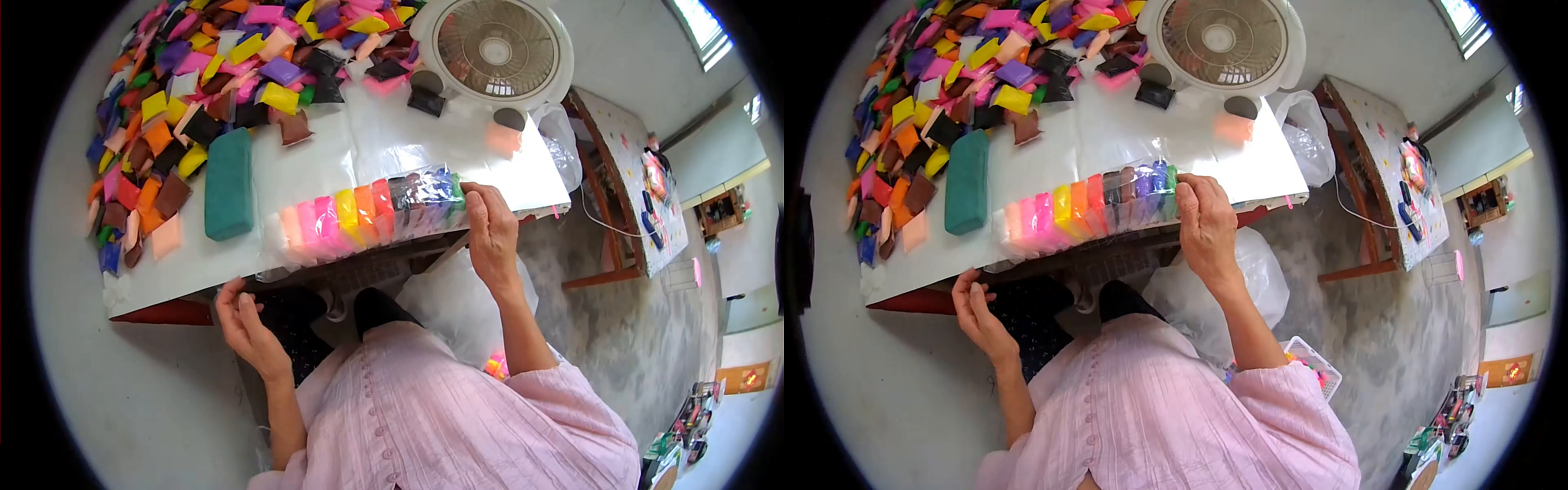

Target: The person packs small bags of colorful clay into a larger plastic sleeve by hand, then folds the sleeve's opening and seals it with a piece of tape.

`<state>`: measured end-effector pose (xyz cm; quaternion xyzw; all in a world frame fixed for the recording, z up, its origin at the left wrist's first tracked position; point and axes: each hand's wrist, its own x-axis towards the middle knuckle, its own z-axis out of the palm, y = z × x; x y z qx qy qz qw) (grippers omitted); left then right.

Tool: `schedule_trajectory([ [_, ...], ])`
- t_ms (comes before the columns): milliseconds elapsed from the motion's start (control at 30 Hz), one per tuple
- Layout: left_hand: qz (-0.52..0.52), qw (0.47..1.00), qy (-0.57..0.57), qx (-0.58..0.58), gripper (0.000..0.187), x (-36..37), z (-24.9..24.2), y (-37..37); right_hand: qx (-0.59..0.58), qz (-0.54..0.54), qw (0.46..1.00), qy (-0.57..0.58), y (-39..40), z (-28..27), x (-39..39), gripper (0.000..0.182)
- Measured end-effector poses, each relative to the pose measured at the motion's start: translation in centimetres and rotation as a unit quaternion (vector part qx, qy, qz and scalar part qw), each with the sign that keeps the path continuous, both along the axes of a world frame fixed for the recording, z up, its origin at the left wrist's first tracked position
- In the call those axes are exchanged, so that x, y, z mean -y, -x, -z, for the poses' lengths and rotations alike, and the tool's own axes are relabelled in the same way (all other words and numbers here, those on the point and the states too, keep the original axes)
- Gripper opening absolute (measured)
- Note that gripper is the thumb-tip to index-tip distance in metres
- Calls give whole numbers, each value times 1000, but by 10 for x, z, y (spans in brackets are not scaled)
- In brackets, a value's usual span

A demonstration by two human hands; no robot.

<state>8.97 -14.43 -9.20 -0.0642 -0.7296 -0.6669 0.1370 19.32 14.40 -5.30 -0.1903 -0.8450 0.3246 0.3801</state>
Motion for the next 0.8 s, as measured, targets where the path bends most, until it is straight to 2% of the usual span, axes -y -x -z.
schedule_trajectory([
  [133, 10, 999, 24, 29, 28, 5, -8, 11, 34, -9, 997, -68, 1, -2, -9, 35],
  [267, 34, 998, 45, 26, 27, 13, 1, 15, 172, 0, 983, -63, -2, -22, -10, 38],
  [333, 46, 997, 55, 36, 27, 7, -12, 8, 244, 0, 966, -82, -7, -36, -12, 41],
  [433, 78, 993, 84, 24, 30, 4, -19, 4, 117, 39, 967, -221, -2, -40, -17, 49],
  [467, 87, 991, 100, 26, 30, 4, -20, 5, 99, -23, 968, -229, 2, -45, -19, 68],
  [533, 97, 986, 135, 14, 30, 5, -26, 5, 125, -100, 956, -247, 15, -61, -4, 77],
  [600, 126, 985, 116, 9, 28, 5, -26, 8, 149, -160, 934, -282, 33, -62, 6, 87],
  [633, 141, 984, 105, 6, 27, 5, -26, 8, 198, -180, 924, -272, 41, -63, 8, 85],
  [700, 185, 977, 32, 102, 24, 2, -31, 5, 294, -218, 896, -252, 53, -64, 12, 81],
  [800, 168, 984, 58, 14, 22, 4, -25, 9, 238, -230, 898, -292, 53, -67, 16, 73],
])
